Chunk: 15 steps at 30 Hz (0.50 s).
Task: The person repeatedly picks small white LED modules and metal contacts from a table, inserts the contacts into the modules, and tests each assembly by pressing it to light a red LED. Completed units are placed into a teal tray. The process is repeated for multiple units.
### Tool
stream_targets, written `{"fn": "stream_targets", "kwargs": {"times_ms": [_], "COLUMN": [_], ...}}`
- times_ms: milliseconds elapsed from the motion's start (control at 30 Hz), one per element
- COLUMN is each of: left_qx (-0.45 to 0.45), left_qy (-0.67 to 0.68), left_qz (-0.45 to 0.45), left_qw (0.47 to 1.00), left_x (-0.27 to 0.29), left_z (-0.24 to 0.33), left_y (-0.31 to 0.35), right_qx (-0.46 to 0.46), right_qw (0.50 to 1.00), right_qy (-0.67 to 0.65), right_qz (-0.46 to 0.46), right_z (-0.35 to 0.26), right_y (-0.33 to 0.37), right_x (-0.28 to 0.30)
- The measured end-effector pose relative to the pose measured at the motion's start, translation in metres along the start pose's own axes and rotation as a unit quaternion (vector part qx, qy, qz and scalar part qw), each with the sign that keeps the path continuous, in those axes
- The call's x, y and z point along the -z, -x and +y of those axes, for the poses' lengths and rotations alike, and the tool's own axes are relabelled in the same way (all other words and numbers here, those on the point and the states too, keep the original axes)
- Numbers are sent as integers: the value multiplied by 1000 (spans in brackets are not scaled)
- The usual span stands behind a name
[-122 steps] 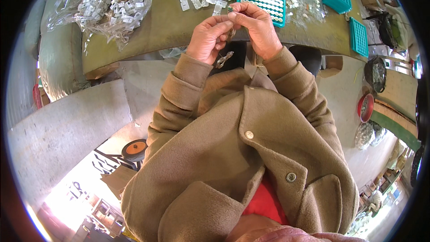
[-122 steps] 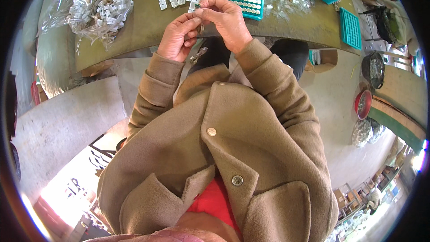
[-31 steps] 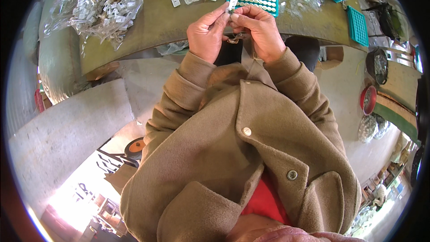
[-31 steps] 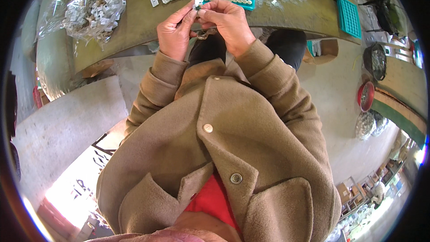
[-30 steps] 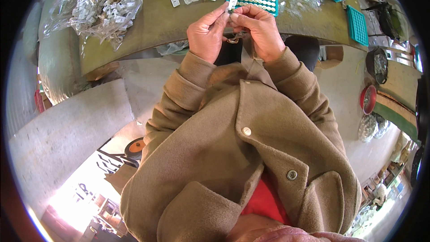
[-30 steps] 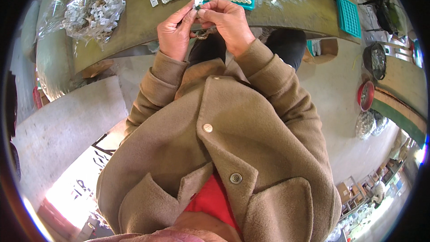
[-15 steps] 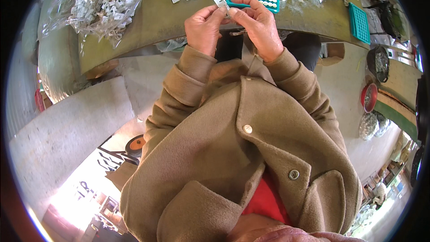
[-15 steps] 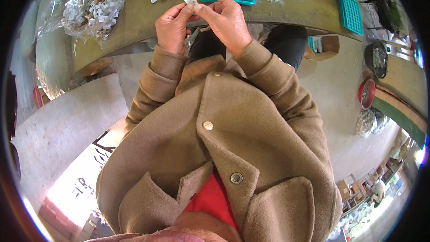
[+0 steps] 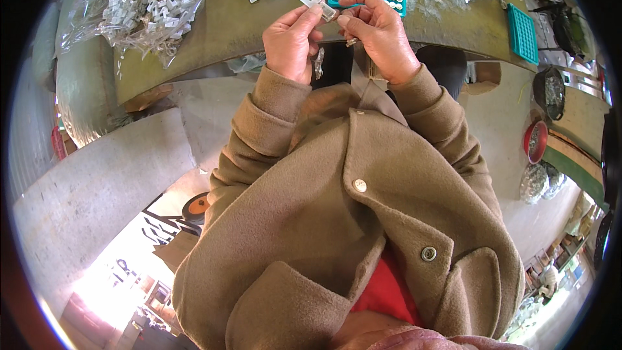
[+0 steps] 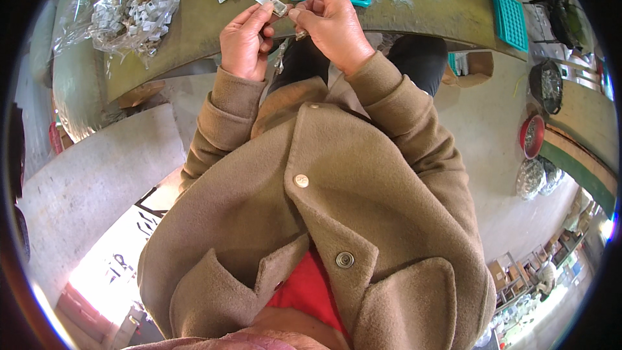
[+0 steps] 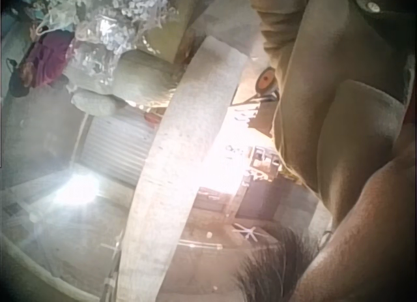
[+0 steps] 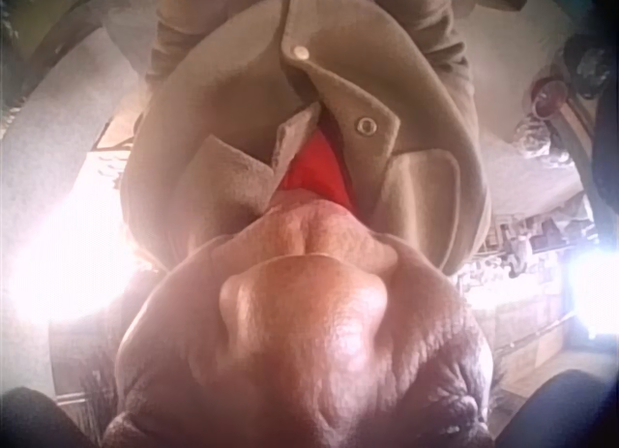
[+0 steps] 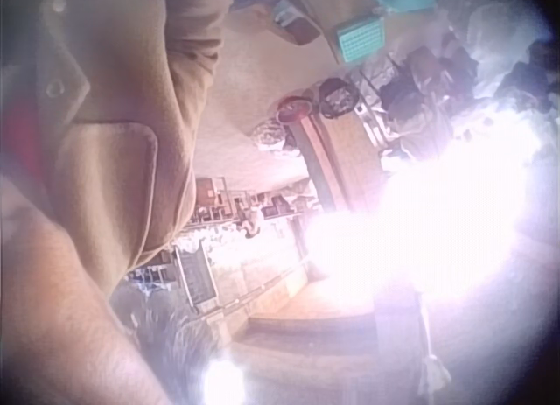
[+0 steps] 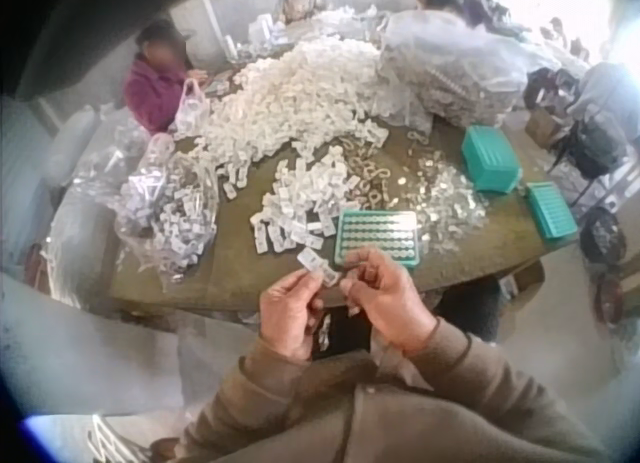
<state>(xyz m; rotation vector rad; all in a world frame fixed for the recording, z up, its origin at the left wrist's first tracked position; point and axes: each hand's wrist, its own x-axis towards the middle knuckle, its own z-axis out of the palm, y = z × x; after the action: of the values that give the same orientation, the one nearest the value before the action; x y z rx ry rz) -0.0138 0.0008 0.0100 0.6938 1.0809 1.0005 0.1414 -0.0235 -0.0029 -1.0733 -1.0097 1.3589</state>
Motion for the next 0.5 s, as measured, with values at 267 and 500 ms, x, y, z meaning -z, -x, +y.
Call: {"fn": "stream_targets", "kwargs": {"times_ms": [267, 500], "left_qx": [152, 254], "left_qy": [224, 334], "left_qz": [-86, -82], "left_qw": [959, 904], "left_x": [8, 14], "left_z": [2, -2], "left_y": [-6, -15], "right_qx": [-12, 51], "right_qw": [997, 997], "right_qy": [-77, 39], "right_qz": [-4, 37], "right_z": [2, 2], "right_y": [0, 1], "right_x": [-4, -4]}}
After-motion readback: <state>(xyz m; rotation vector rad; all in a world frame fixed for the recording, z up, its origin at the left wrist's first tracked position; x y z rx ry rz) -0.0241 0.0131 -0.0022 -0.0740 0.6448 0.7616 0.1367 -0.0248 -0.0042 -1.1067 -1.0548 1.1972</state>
